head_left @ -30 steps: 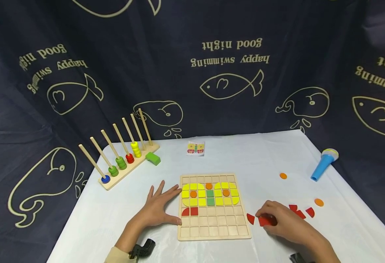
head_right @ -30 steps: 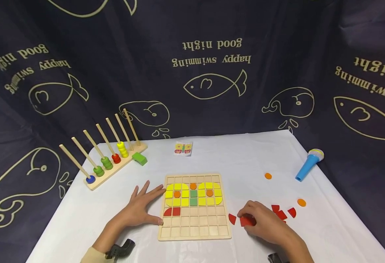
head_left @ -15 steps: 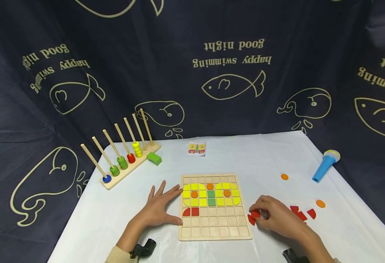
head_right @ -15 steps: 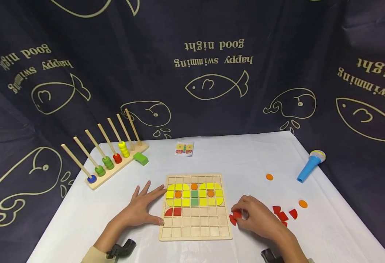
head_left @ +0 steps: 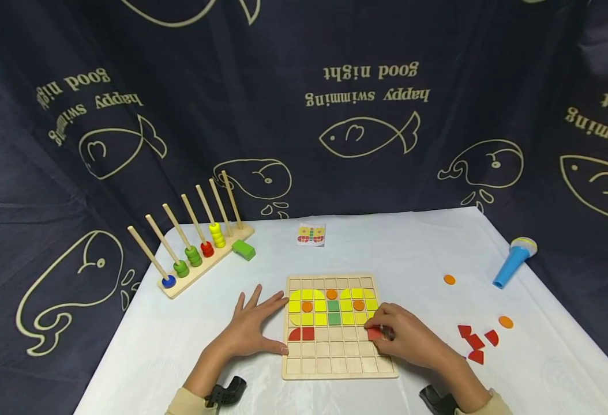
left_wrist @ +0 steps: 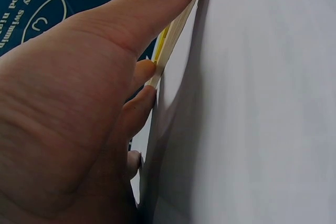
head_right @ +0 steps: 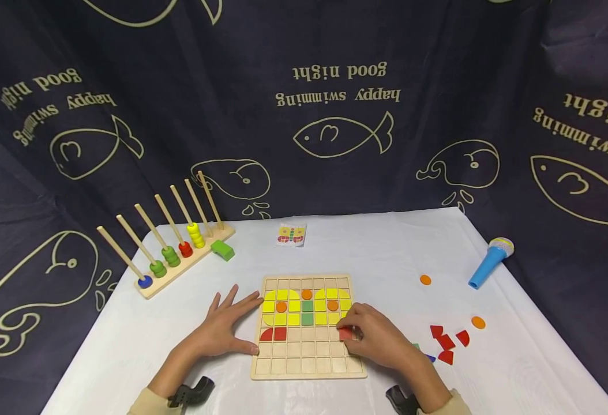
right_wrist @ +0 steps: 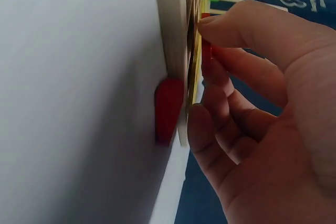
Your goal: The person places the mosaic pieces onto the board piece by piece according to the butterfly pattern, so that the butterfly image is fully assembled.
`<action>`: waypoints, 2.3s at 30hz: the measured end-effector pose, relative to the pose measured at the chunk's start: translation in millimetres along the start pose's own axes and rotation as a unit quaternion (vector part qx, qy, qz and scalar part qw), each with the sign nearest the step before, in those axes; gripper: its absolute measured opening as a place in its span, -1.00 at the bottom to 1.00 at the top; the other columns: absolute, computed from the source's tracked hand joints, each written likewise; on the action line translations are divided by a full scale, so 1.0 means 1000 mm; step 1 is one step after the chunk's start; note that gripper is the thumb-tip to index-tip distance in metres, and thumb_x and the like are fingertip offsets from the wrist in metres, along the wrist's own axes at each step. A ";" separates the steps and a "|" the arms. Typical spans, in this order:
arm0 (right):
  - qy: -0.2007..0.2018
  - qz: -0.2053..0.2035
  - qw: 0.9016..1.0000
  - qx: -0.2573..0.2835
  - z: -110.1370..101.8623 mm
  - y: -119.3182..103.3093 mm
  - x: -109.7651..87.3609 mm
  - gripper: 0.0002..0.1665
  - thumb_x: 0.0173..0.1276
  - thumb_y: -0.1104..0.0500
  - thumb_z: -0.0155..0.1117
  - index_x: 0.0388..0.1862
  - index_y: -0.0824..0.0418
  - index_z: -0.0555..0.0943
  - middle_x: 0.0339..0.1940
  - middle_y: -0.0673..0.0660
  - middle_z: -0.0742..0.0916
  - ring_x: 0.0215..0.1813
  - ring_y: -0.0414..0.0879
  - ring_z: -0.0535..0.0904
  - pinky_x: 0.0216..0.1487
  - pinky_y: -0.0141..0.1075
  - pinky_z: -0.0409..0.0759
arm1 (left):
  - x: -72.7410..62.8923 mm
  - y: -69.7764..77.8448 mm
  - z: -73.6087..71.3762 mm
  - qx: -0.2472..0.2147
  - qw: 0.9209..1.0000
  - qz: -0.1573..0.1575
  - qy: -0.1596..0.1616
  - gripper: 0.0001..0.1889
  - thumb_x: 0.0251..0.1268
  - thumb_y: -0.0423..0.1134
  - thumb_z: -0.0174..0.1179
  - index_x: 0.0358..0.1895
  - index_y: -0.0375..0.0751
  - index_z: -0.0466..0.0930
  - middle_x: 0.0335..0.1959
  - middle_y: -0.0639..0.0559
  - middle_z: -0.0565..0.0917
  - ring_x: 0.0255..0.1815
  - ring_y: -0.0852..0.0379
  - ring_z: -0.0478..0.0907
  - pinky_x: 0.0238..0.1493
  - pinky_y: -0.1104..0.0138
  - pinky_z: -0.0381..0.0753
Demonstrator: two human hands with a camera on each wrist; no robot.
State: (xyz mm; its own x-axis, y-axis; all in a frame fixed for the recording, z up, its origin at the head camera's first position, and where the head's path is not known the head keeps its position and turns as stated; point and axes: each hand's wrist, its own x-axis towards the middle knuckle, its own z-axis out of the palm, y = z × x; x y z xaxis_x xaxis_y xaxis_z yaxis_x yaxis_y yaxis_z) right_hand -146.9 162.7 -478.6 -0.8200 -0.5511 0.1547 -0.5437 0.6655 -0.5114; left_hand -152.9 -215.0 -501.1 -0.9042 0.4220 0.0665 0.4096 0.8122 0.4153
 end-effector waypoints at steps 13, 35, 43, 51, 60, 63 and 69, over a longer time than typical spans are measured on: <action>-0.001 -0.083 0.996 -0.023 0.013 -0.031 0.032 -0.82 0.21 0.12 0.40 -0.18 0.04 0.74 -0.33 -0.17 0.55 -0.31 -0.20 0.42 -0.31 -0.41 0.44 | -0.001 0.001 -0.001 -0.005 1.000 -0.007 -0.004 0.15 -0.41 0.57 0.28 0.45 0.18 0.26 0.48 0.20 0.19 0.52 -0.23 -0.26 0.32 -0.28 -0.42; -0.028 -0.122 0.991 -0.038 0.043 -0.061 0.062 -0.74 0.19 0.06 0.45 -0.14 0.07 0.76 -0.29 -0.14 0.57 -0.34 -0.32 0.36 -0.31 -0.46 0.43 | 0.000 -0.001 0.000 -0.002 1.000 -0.002 -0.003 0.14 -0.38 0.58 0.26 0.45 0.20 0.26 0.48 0.22 0.19 0.52 -0.23 -0.26 0.32 -0.28 -0.42; -0.034 -0.108 0.993 -0.042 0.044 -0.062 0.061 -0.73 0.21 0.05 0.42 -0.11 0.05 0.75 -0.27 -0.14 0.57 -0.34 -0.32 0.36 -0.31 -0.47 0.43 | 0.001 -0.001 0.000 0.003 1.000 -0.002 -0.004 0.14 -0.38 0.59 0.26 0.46 0.22 0.24 0.48 0.25 0.17 0.52 -0.21 -0.26 0.33 -0.26 -0.42; -0.034 -0.100 0.994 -0.022 0.038 -0.061 0.057 -0.76 0.23 0.08 0.40 -0.11 0.04 0.75 -0.28 -0.15 0.56 -0.32 -0.30 0.40 -0.31 -0.45 0.44 | 0.000 0.000 0.000 0.004 1.000 -0.006 -0.006 0.14 -0.39 0.58 0.27 0.46 0.22 0.24 0.48 0.25 0.17 0.52 -0.20 -0.27 0.34 -0.25 -0.42; -0.028 -0.070 0.997 0.028 0.019 -0.050 0.042 -0.76 0.26 0.11 0.37 -0.08 0.04 0.72 -0.19 -0.13 0.60 -0.20 -0.20 0.48 -0.19 -0.35 0.50 | 0.000 -0.001 0.000 0.004 1.000 0.001 0.005 0.15 -0.41 0.57 0.29 0.45 0.19 0.26 0.48 0.23 0.19 0.52 -0.23 -0.25 0.33 -0.27 -0.41; -0.023 -0.065 0.997 0.035 0.014 -0.044 0.035 -0.75 0.24 0.13 0.39 -0.08 0.06 0.72 -0.21 -0.11 0.59 -0.25 -0.17 0.49 -0.26 -0.38 0.50 | 0.000 -0.001 0.000 0.003 1.000 0.001 0.004 0.15 -0.41 0.57 0.28 0.45 0.18 0.26 0.47 0.22 0.19 0.51 -0.23 -0.25 0.32 -0.27 -0.42; -0.007 -0.031 0.999 0.018 0.003 -0.028 0.017 -0.75 0.21 0.14 0.42 -0.10 0.04 0.72 -0.26 -0.14 0.58 -0.28 -0.19 0.47 -0.28 -0.39 0.48 | 0.001 -0.001 0.000 -0.003 1.000 -0.004 -0.004 0.16 -0.41 0.57 0.28 0.45 0.18 0.25 0.48 0.21 0.19 0.52 -0.22 -0.26 0.33 -0.26 -0.44</action>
State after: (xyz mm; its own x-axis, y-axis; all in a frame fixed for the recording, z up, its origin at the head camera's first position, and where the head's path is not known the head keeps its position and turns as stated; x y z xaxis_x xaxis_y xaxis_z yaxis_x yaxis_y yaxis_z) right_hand -145.0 132.7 -464.3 -0.7819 -0.5981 0.1760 -0.5869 0.6110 -0.5312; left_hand -154.0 -215.4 -501.6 -0.9064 0.4188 0.0553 0.4015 0.8136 0.4205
